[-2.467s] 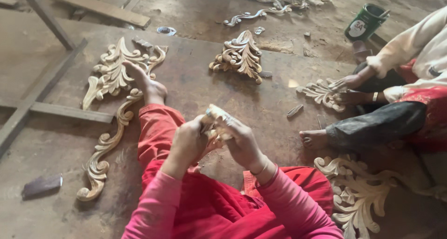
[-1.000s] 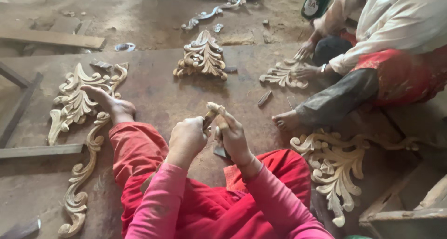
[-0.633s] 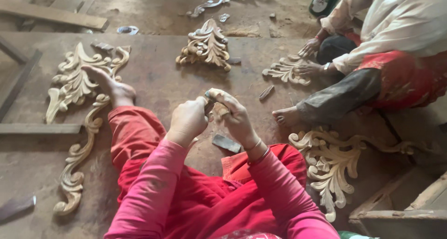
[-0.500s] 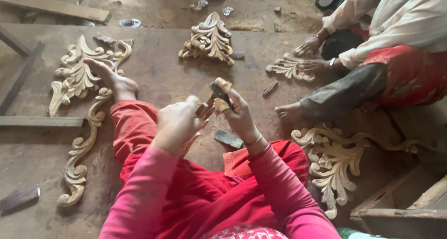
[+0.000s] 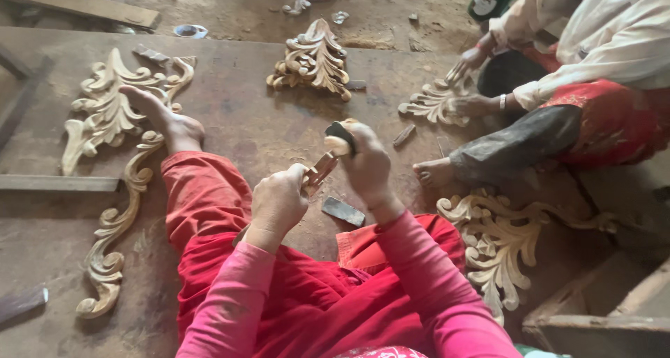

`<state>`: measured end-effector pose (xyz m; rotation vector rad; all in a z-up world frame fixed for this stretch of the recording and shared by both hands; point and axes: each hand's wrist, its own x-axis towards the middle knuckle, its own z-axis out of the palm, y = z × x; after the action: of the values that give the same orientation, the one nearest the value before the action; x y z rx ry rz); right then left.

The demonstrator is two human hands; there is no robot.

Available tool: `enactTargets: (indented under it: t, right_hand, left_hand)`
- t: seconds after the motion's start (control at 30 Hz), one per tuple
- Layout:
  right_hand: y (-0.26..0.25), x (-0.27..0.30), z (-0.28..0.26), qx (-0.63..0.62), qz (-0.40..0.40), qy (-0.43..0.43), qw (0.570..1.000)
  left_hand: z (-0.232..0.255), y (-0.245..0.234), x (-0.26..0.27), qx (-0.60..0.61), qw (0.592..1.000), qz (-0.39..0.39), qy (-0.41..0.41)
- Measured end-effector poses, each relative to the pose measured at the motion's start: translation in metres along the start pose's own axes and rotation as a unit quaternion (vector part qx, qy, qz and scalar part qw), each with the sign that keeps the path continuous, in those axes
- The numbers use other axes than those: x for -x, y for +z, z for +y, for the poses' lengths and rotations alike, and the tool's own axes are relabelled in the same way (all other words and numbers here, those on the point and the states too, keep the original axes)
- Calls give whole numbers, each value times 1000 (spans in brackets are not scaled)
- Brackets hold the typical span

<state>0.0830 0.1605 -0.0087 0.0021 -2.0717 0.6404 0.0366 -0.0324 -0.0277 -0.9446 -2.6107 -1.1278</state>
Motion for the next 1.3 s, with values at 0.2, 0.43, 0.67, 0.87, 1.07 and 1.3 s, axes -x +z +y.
enactTargets:
  t: [0.2,0.43,0.67,0.87,1.07,1.3]
  right_hand:
    - [7,-7,-8,196,-34,-50,979]
    - [3,-7,-19,42,-31,48,997]
    - [6,-2,27,-222,-176,262,922]
    - [-7,7,13,-390,-166,251,870]
    - [-14,10,-13,-403,-182,372,816]
    - [-15,15,2,-467,-249,429,732]
  left_hand:
    - [16,4,20,8,999,49,-5]
    - [13,-7,24,-26,999,26,-28]
    - [16,-3,42,-2,999,39,17]
    - [10,-15,52,13,998,42,35]
    - [4,-18,52,45,996,64,41]
    - [8,-15,61,59,991,81,90]
